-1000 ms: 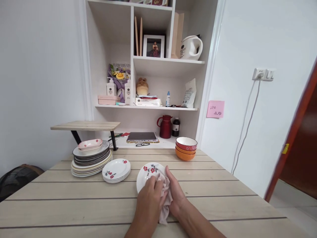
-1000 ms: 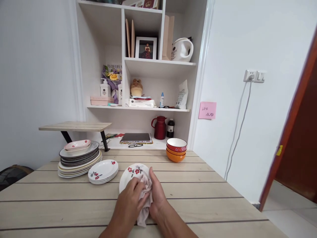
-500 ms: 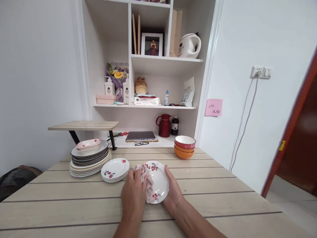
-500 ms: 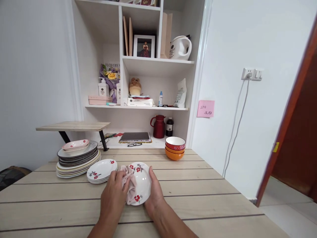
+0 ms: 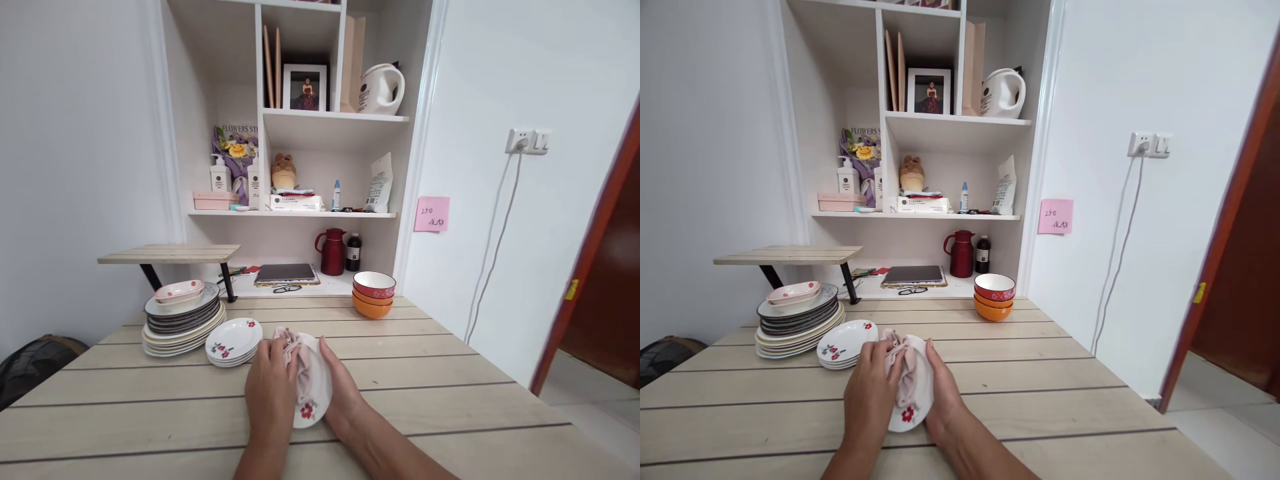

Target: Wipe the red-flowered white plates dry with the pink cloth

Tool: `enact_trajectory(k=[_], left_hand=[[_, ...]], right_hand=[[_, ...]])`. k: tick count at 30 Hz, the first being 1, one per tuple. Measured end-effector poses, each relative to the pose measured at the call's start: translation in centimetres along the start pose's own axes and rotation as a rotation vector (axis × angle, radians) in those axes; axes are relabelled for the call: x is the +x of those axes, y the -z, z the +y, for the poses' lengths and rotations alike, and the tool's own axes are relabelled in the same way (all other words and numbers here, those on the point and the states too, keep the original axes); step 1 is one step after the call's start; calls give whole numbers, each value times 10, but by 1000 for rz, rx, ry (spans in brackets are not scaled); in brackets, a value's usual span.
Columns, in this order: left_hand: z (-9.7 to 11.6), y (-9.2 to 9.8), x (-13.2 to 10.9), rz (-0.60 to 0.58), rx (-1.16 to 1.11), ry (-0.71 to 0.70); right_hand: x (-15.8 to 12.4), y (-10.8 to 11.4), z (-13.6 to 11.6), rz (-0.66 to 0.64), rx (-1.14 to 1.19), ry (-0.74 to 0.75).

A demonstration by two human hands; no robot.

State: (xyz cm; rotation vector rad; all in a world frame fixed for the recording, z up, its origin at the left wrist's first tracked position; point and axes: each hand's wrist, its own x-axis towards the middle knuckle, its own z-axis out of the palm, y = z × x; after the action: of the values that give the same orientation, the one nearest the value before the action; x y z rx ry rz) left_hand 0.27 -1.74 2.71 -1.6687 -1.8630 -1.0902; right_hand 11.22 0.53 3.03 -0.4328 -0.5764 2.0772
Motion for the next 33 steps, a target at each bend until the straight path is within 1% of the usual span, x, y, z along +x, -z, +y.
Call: enact_trajectory(k=[3,6,8,11,13,14,16,20,21,23,26,28,30,33], left_hand=[[-2,1,0,-35,53,8],[4,-1,-6,-95,49,-11],[10,-5,-11,-142,4,-100],[18,-11,-17,-216,-83,-315],[19,-14,-18,-229,-106,-379],[19,-14,-18,-218,-105,-372],[16,-13,-14,-174,-87,-295],[5,-3,-1,-100,37,-18],[2,-1,1,-99,65,22],[-2,3,4,-115,96,64],[0,4,1,-175,80,60],[6,2,-4,-218,44,11],[14,-1,-10,-257,-7,-94],[22,-6,-17,-306,-88,-303]], right_hand=[[1,6,-6,5,39,16],[-1,11,-16,19,67,42],[-4,13,-21,41,65,34],[-7,10,-19,113,11,-56],[-9,7,-15,154,-33,-116],[-9,5,-12,162,-49,-128],[-7,3,-7,141,-62,-111],[-2,5,-1,-5,-26,-32],[-1,6,-2,-26,-15,-16],[1,10,-5,-24,0,9],[2,14,-14,10,28,42],[0,15,-21,20,55,68],[-3,15,-25,36,71,64],[-8,12,-26,86,37,-42]])
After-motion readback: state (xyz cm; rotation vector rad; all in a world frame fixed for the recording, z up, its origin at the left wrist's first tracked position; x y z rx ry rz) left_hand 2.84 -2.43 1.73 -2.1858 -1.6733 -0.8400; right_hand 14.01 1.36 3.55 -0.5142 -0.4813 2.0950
